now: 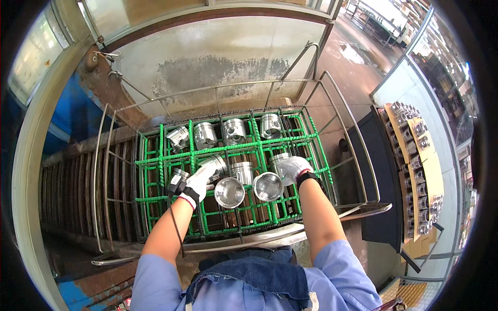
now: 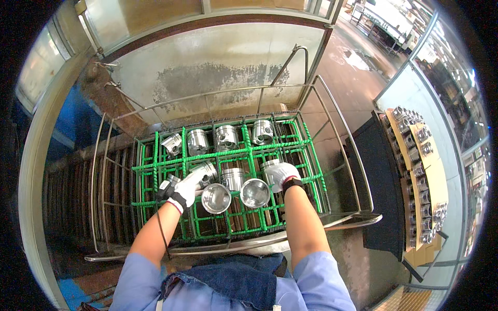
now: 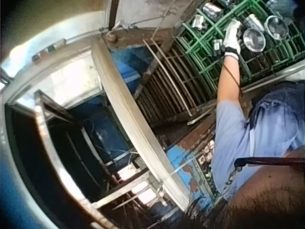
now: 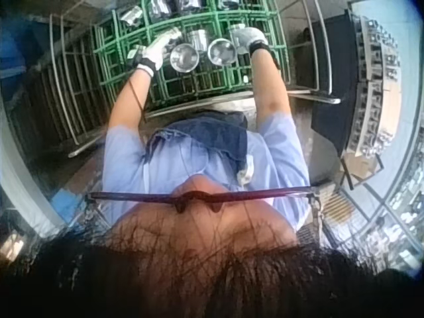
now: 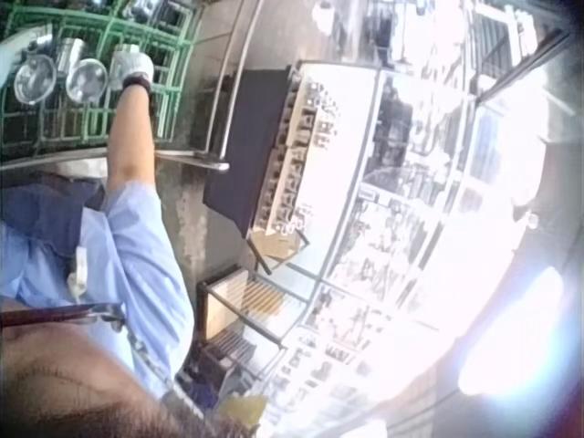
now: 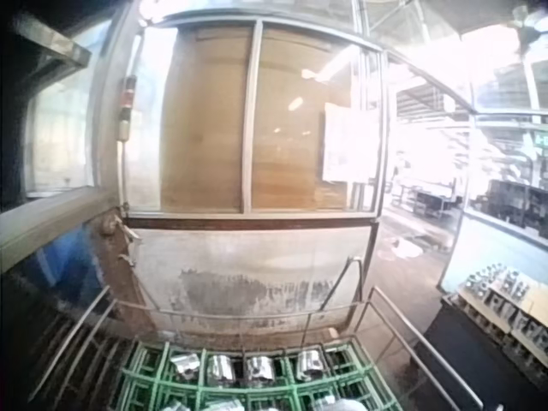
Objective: Transferring metal pistons from a washing rack onto a cart and then pushing the cart through the factory floor.
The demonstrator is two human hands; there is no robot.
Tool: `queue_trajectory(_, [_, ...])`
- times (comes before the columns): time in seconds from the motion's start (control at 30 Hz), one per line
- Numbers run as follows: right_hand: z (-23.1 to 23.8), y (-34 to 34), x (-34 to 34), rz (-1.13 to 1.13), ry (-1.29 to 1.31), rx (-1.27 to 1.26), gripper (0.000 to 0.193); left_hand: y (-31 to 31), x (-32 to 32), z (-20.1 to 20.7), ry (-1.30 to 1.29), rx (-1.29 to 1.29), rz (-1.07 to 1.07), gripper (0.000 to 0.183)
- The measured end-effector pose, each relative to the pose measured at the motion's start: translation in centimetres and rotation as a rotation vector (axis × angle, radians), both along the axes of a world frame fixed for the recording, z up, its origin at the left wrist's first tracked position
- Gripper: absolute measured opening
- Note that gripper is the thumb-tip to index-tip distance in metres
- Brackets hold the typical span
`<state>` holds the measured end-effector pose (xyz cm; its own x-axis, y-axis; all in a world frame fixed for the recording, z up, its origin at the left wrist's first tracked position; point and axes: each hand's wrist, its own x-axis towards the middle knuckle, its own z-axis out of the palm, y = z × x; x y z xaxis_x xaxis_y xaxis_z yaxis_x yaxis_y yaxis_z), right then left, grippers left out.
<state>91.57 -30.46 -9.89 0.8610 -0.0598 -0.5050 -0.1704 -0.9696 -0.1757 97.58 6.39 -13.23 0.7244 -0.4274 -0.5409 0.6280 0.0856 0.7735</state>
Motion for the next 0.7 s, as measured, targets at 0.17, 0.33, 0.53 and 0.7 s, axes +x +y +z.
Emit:
queue_trajectory(0.17, [2.0, 1.3, 1.4, -0.577, 0.054, 0.372, 0.045, -0.6, 0.5, -1.2, -0.202, 0.077, -0.079, 0.053])
queue_trajectory(0.33, [1.2, 0.3, 0.1, 0.189, -0.129, -0.076, 0.038, -0.5, 1.0, 1.6, -0.148, 0.135, 0.031, 0.043])
queue_trajectory(0.53, [-2.5, -0.2, -0.7, -0.516, -0.390, 0.603, 0.040, -1.9, 0.9, 9.5, -0.429, 0.183, 0.089, 0.033])
queue_trajectory(0.7, [-1.4, 3.3, 1.6, -1.336, -0.211, 1.311, 0.058, 0.5, 0.5, 14.4, -0.478, 0.808, -0.322, 0.045])
